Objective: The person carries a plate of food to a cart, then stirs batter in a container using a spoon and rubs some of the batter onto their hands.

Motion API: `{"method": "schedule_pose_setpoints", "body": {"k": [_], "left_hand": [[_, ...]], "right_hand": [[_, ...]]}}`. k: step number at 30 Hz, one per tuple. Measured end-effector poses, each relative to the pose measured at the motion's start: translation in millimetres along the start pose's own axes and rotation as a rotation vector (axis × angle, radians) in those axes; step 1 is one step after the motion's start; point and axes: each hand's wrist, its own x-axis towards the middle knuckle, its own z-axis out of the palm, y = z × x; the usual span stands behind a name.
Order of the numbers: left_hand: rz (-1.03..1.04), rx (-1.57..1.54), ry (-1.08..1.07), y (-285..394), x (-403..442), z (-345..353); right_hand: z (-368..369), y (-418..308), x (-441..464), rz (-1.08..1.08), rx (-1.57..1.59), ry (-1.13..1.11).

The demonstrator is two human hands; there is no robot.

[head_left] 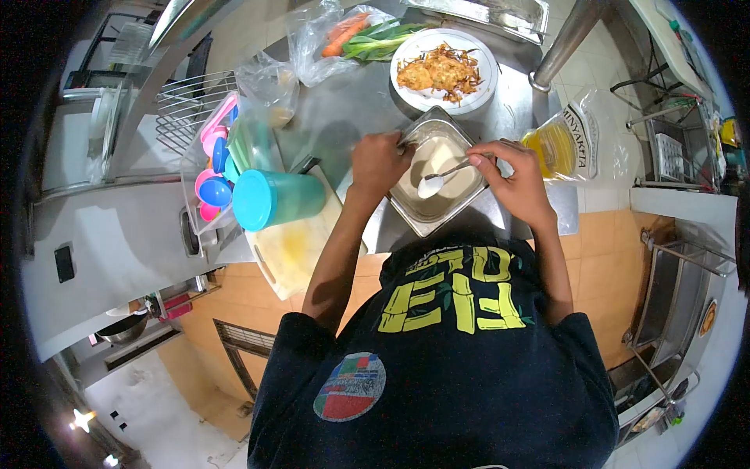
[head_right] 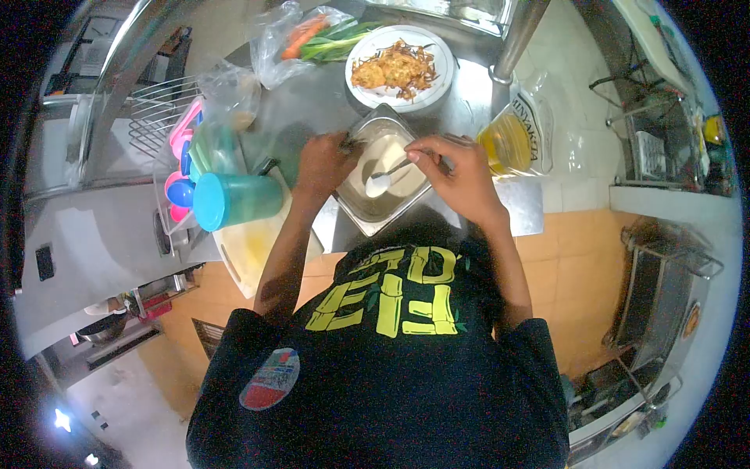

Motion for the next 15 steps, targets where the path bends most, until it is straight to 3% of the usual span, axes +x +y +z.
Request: {"method": "schedule_pose_setpoints", "body": {"k": [6, 9, 15], "left_hand": [[-0.113, 0.106, 0.04, 6.7, -3.9, 6.2], [-0.217, 0.132, -0.06, 11.8, -2.5, 1.0], [-0.169, -0.092, -0.16, 4.9, -28.1, -2.5]], "right_hand": [[1.7, -2.3, -0.5, 0.009, 0.006, 0.011], [1.4, -1.2, -1.6, -0.011, 0.015, 0.012], [-1.5, 2.0, -4.1, -0.012, 0.009, 0.068]]}}
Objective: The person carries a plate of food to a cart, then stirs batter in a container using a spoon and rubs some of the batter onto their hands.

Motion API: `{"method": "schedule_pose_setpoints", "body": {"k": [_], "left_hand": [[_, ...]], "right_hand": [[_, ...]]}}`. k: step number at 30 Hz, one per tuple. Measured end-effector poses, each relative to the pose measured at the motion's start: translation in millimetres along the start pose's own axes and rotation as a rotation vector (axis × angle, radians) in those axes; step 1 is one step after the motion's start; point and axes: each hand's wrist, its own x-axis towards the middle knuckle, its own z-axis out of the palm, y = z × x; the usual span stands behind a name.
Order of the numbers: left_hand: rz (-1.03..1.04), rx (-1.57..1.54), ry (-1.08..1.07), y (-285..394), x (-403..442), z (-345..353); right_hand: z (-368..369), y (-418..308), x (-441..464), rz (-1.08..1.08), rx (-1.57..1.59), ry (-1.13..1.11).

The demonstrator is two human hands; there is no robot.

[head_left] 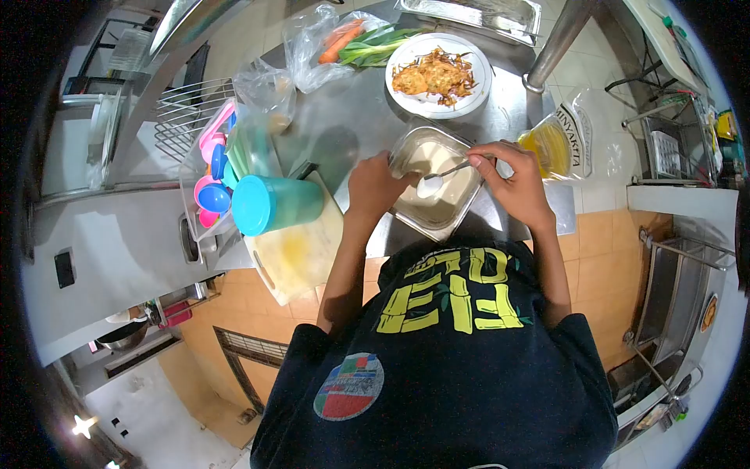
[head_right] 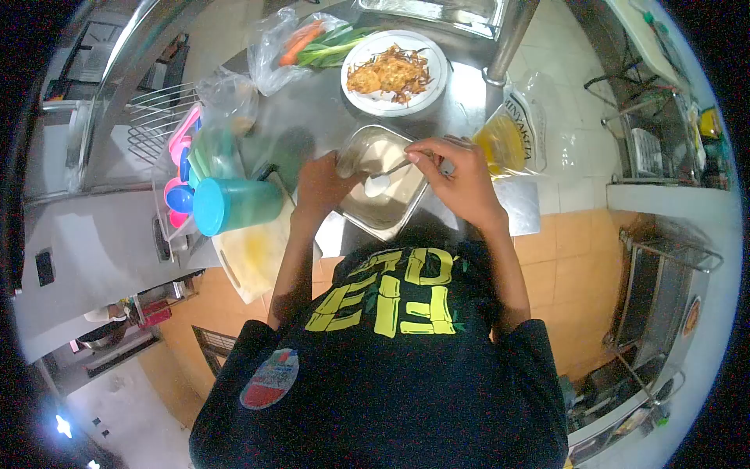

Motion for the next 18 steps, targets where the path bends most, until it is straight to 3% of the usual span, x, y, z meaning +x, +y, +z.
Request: {"method": "schedule_pose_setpoints", "body": {"k": [6, 12, 15, 18], "left_hand": [[-0.087, -0.014, -0.153, 3.9, -22.0, -17.1], [-0.074, -0.055, -0.089, 16.8, -10.2, -17.8], [0.068, -0.073, 0.001, 13.4, -3.3, -16.2], [-0.041, -0.018, -0.122, 24.6, 3.0, -28.5]], "right_hand": [[0.7, 1.0, -0.3, 0.014, -0.033, -0.024], [-2.4, -4.4, 1.9, 0.047, -0.021, -0.049], [-3.4, -3.7, 2.2, 0.04, -0.016, -0.037], [-2.1, -1.2, 0.0, 0.037, -0.011, -0.024]]}}
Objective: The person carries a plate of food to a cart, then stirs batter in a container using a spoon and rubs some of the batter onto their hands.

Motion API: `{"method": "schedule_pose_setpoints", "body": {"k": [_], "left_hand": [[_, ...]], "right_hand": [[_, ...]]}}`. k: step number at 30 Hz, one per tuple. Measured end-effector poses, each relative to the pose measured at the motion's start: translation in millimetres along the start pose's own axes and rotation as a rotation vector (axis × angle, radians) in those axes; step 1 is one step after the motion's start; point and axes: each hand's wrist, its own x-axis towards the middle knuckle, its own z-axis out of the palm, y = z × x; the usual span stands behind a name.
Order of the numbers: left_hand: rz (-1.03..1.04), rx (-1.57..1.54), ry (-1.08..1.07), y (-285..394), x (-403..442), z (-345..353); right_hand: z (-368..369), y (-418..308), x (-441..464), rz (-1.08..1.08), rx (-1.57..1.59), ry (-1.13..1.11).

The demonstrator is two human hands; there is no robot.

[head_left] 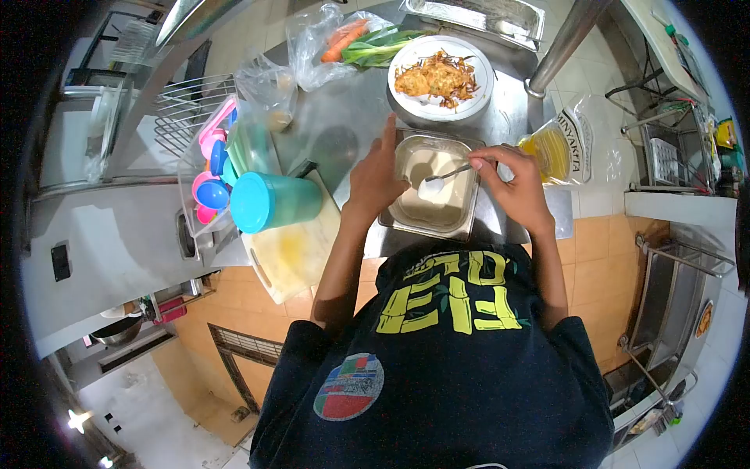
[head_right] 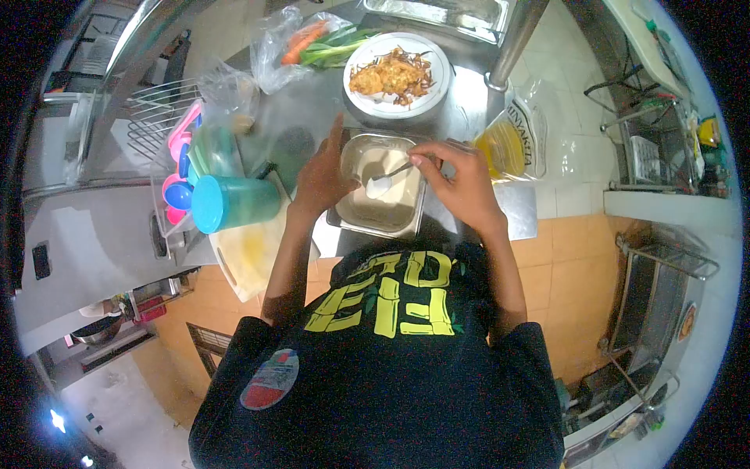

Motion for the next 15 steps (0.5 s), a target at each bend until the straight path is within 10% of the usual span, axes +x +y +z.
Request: {"method": "schedule_pose_setpoints", "body": {"k": [15], "left_hand": [[0.03, 0.169, 0.183, -6.5, 24.3, 20.9]], "right_hand": [[2.2, 1.8, -2.5, -0.094, 0.033, 0.104]]}}
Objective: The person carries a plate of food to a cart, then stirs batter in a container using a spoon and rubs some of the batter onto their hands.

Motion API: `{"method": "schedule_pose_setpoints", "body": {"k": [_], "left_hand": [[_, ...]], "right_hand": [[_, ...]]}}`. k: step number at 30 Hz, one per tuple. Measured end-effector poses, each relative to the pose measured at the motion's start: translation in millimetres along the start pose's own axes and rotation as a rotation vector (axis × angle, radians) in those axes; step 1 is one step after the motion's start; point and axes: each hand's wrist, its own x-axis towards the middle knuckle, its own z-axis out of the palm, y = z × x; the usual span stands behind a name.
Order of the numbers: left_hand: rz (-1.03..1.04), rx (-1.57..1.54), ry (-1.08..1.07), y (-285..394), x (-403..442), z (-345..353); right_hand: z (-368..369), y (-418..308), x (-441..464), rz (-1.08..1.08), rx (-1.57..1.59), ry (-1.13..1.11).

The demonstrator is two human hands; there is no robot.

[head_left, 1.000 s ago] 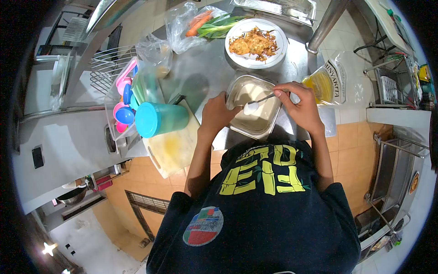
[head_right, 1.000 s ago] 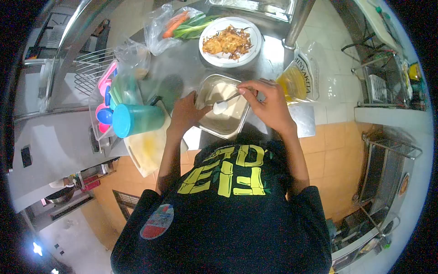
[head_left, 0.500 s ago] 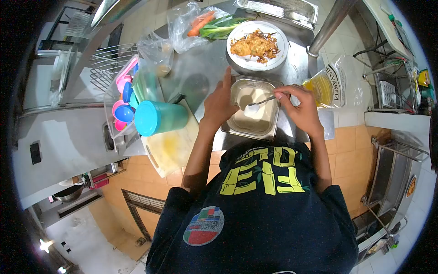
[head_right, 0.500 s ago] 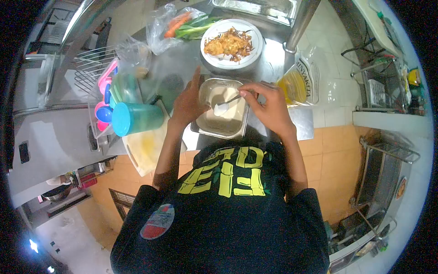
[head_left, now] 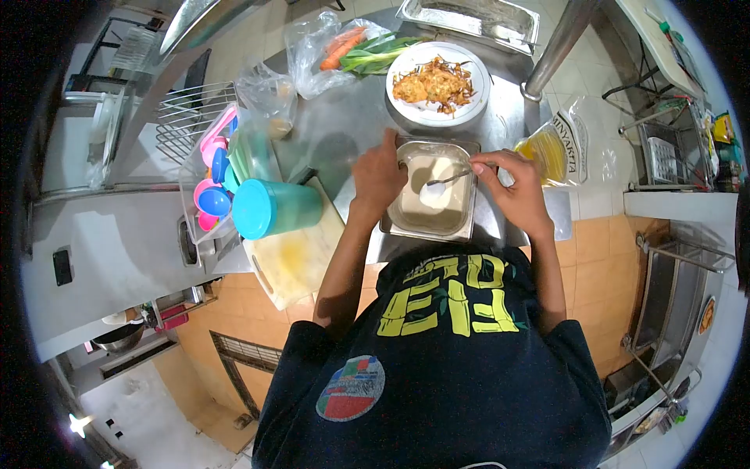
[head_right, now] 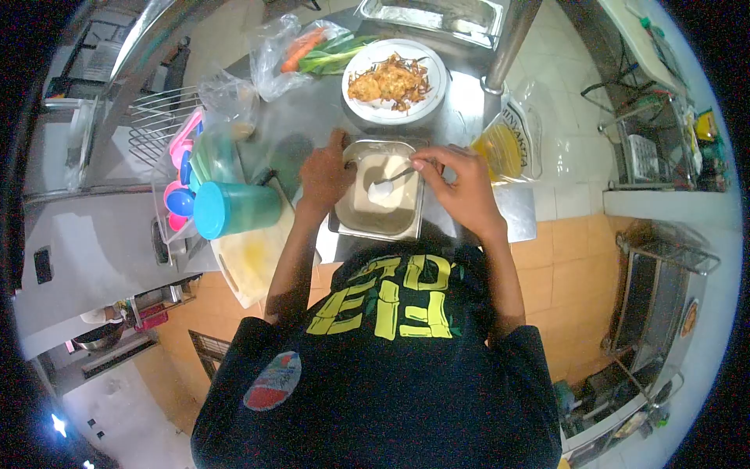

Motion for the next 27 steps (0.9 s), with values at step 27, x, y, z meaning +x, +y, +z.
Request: {"method": "schedule_pose_setpoints", "body": {"k": [27], "left_hand": [[0.257, -0.121, 0.047, -5.1, 7.1, -3.3]], "right_hand": [[-0.1, 7.7, -2.9, -0.033, 0.002, 0.03]]}}
